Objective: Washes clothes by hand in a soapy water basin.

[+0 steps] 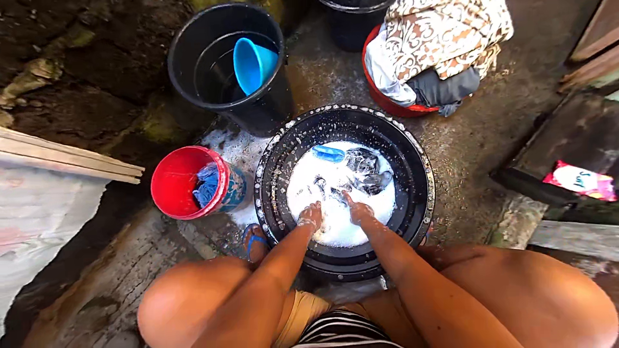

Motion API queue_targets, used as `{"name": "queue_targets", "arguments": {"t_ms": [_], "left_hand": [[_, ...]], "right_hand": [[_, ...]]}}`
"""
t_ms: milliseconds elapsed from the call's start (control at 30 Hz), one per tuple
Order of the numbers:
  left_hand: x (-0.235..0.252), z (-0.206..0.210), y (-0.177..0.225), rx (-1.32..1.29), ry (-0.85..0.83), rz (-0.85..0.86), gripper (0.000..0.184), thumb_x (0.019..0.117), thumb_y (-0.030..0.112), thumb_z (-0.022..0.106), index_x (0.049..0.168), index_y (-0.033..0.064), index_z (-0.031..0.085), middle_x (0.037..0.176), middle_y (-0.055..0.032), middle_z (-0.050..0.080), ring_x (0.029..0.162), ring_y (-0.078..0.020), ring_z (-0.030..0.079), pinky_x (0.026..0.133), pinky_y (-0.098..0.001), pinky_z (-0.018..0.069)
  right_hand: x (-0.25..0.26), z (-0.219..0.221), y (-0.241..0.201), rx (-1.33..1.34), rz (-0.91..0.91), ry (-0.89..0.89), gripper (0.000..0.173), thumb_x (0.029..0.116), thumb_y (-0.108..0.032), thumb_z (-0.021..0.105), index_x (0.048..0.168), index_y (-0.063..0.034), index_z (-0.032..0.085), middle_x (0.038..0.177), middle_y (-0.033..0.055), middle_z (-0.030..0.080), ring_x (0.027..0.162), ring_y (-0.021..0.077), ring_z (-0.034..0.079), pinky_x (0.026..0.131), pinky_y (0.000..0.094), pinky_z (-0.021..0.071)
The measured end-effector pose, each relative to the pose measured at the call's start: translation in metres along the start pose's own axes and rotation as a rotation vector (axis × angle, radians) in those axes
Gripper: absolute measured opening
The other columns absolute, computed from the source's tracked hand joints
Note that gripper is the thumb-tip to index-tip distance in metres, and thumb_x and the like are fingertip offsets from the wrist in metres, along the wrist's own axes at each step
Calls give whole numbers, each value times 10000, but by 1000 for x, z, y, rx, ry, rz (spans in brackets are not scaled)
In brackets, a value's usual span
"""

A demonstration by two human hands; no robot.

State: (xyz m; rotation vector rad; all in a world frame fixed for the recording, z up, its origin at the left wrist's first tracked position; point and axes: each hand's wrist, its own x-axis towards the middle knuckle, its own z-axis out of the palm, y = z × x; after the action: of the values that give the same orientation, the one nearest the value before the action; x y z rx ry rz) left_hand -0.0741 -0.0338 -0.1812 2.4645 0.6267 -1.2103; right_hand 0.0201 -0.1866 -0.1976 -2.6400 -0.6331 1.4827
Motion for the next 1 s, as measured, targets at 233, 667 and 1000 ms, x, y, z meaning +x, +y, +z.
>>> {"name": "queue_targets", "arguments": {"t_ms": [233,667,1000], "left_hand": [[-23,-15,3,-129,-95,106,686,989,203,602,1540,-59,289,1505,-302,444,1382,-435,476,1131,-602,380],[-127,-67,7,-1487,352,281,402,959,-43,381,1341,28,485,1106,-90,600,928,-134,605,812,-332,532],[-190,-116,5,-1105,377,698,378,867,49,431,1187,98,626,1008,51,670,838,0,615,710,-204,530]], "right_hand": [[-1,-40,9,417,-221,-131,652,1020,-100,562,1614,-151,299,1422,275,542,1218,382,590,1016,536,470],[-49,-106,-48,367,-771,83,799,891,-27,753,1590,-178,395,1533,215,494,1407,392,485,1176,593,359],[-128,-179,-37,143,-1044,203,275,886,-50,753,1147,27,716,1404,207,596,1352,319,529,1153,495,384]]}}
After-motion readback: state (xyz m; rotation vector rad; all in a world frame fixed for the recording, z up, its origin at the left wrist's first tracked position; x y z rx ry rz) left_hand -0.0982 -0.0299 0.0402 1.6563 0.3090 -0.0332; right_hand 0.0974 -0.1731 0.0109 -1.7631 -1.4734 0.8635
